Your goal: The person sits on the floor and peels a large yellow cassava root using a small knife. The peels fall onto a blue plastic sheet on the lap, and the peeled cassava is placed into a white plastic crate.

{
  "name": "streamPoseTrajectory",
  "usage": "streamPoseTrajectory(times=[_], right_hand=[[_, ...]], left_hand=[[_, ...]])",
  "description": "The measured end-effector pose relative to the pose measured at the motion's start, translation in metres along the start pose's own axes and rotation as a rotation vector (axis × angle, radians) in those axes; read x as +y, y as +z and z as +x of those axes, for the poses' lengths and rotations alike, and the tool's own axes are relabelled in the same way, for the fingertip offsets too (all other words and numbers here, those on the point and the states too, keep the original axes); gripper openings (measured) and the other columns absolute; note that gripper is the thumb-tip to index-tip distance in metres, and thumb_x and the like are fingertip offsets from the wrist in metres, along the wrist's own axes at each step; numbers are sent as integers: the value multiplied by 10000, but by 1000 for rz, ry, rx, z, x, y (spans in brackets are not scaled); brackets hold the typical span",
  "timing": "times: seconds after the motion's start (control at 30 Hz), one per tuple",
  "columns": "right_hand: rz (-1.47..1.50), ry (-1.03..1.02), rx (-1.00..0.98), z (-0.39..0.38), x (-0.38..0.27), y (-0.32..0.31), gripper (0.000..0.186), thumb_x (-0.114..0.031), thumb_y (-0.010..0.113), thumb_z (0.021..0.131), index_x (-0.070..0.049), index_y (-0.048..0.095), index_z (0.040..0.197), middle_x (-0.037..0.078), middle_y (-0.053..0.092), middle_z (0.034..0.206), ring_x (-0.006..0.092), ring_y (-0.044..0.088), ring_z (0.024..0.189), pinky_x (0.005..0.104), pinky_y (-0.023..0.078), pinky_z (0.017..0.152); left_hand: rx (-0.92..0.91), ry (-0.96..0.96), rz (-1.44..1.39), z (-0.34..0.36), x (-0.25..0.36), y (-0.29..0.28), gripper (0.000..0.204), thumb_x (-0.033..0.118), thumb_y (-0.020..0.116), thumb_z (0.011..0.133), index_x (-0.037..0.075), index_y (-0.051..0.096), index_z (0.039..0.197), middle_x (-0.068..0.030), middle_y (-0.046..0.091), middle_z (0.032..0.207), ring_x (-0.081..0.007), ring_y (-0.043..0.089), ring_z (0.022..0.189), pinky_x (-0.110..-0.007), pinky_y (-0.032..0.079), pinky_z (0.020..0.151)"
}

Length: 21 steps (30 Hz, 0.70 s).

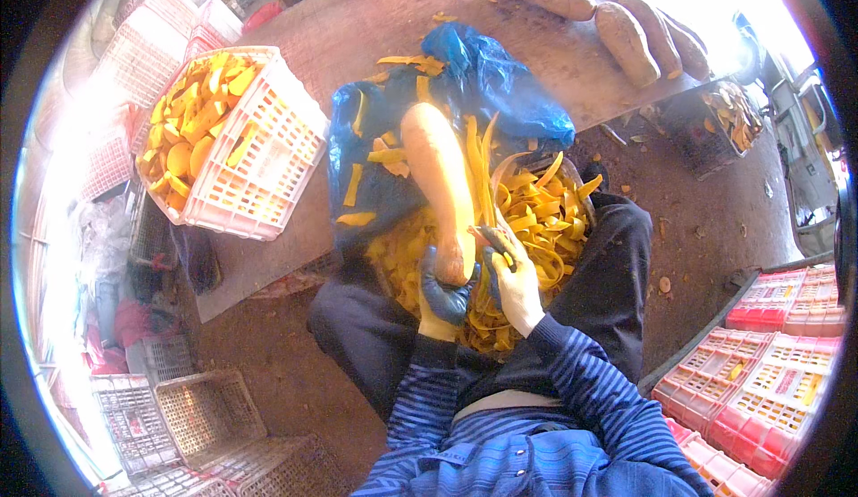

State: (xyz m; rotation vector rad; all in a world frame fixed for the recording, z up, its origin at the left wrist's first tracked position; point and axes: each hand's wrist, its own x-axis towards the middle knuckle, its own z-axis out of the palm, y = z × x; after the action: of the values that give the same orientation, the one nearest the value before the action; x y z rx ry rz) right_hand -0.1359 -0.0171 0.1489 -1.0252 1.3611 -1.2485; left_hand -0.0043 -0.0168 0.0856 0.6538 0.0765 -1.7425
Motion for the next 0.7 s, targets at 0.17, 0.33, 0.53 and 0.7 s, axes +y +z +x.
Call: streamPoseTrajectory(times=[0.17,0.33,0.53,0.7], right_hand=[[-49,-66,-52,41,-8,21,391,-116,572,1010,16,639,1371,189,715,1263,261,657,1185,341,487,1020],[-226,-206,-45,140,-22,55,374,-185,576,994,-74,688,1333,236,741,1148,330,734,1002,367,547,895],[-451,-343,-90,266,-32,89,373,-292,533,987,-102,737,1236,264,722,1129,430,693,1063,466,539,921],[-872,-275,-310,324,-25,102,443,-368,566,979,7,749,1127,298,705,1166,447,673,1119,468,525,969]], left_hand=[[-33,-279,-183,13,2,-19,543,511,629,998,85,623,1336,-113,713,1229,-296,706,1084,-482,627,884],[-61,-489,-240,18,-6,-29,524,491,716,945,79,666,1266,-147,744,1145,-328,746,980,-438,660,756],[-46,-471,-328,18,-7,-28,542,456,757,911,70,646,1276,-157,739,1127,-334,744,948,-423,661,719],[45,-445,-278,22,-11,-30,526,460,752,910,94,651,1274,-151,727,1140,-369,723,926,-428,647,688]])
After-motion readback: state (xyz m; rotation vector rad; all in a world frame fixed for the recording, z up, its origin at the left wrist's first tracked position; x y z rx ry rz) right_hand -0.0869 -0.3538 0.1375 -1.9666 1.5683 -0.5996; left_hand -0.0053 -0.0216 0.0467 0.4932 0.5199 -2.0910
